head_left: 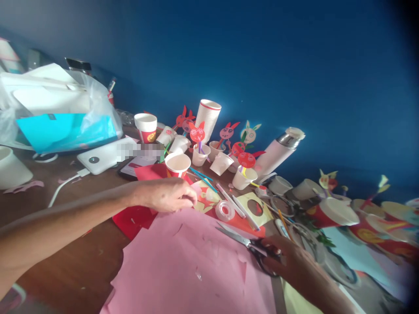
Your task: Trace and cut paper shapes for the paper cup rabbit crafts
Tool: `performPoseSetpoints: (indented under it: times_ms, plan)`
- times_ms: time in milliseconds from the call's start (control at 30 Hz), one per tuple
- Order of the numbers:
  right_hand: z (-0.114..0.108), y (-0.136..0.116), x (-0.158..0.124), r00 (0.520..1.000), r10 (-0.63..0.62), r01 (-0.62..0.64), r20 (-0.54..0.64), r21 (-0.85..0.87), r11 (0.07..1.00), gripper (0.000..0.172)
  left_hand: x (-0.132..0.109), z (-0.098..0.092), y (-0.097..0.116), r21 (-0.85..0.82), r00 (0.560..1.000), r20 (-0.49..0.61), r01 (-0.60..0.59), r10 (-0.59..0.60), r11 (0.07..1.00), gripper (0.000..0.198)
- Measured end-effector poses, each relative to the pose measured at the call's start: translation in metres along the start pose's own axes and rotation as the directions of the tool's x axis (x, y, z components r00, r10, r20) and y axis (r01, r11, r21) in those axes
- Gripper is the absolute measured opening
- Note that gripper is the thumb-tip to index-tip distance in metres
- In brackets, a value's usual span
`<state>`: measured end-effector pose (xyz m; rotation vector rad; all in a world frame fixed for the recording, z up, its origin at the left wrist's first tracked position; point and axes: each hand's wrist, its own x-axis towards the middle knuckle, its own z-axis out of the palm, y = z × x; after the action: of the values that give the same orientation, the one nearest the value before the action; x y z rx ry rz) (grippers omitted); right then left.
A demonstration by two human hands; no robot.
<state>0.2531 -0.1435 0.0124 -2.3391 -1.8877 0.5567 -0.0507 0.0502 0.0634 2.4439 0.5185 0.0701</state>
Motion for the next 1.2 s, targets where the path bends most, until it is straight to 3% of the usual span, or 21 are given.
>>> performPoseSetpoints:
  times_ms: [100,300,467,533,667,800,900,967,1033,1100,1200]
  plan:
    - [0.001,0.0,0.0,1.0,0.0,0.0,-0.002,-0.013,1.0,0.027,-0.001,-0.01,-0.003,-0.054,0.998,0.024,0.058,-0.057,0.997,0.024]
    - [0.005,0.005,0.0,0.999,-0.032,0.032,-0.024,-0.007,0.999,0.025,0.003,-0.013,-0.006,-0.355,0.977,0.161,0.19,-0.14,0.915,0.017]
    - [0.005,0.006,0.001,0.999,-0.046,0.046,-0.002,0.017,0.999,0.024,0.005,-0.018,-0.012,-0.372,0.984,0.085,0.176,-0.155,0.911,0.017]
    - [0.005,0.005,0.001,0.999,-0.037,0.036,0.006,0.016,0.999,0.024,0.006,-0.018,-0.016,-0.429,0.984,0.102,0.174,-0.144,0.886,0.016]
    - [0.003,0.003,0.001,0.998,-0.051,0.053,-0.042,0.047,0.997,0.021,0.01,-0.01,-0.022,-0.563,0.983,0.154,0.173,-0.103,0.808,0.013]
    - [0.0,-0.007,0.004,0.974,-0.114,0.125,-0.197,0.042,0.991,0.017,0.014,0.0,-0.022,-0.672,0.985,0.171,0.143,-0.037,0.726,0.01]
    - [-0.003,-0.03,0.012,0.939,-0.168,0.215,-0.301,0.131,0.968,0.021,0.016,0.005,-0.019,-0.793,0.988,0.156,0.11,0.024,0.599,0.011]
    - [-0.004,-0.054,0.02,0.93,-0.141,0.224,-0.339,0.223,0.949,0.025,0.016,0.007,-0.016,-0.872,0.988,0.146,0.105,0.049,0.478,0.01]
    - [-0.004,-0.08,0.03,0.937,-0.123,0.264,-0.328,0.431,0.863,0.033,0.015,0.01,-0.013,-0.926,0.989,0.129,0.094,0.073,0.367,0.008]
    - [-0.001,-0.105,0.039,0.951,-0.163,0.301,-0.263,0.662,0.686,0.043,0.014,0.014,-0.009,-0.951,0.992,0.089,0.057,0.092,0.304,0.007]
    - [0.005,-0.134,0.048,0.958,-0.245,0.257,-0.149,0.821,0.509,0.033,0.013,0.018,-0.003,-0.957,0.995,0.03,0.001,0.096,0.291,0.007]
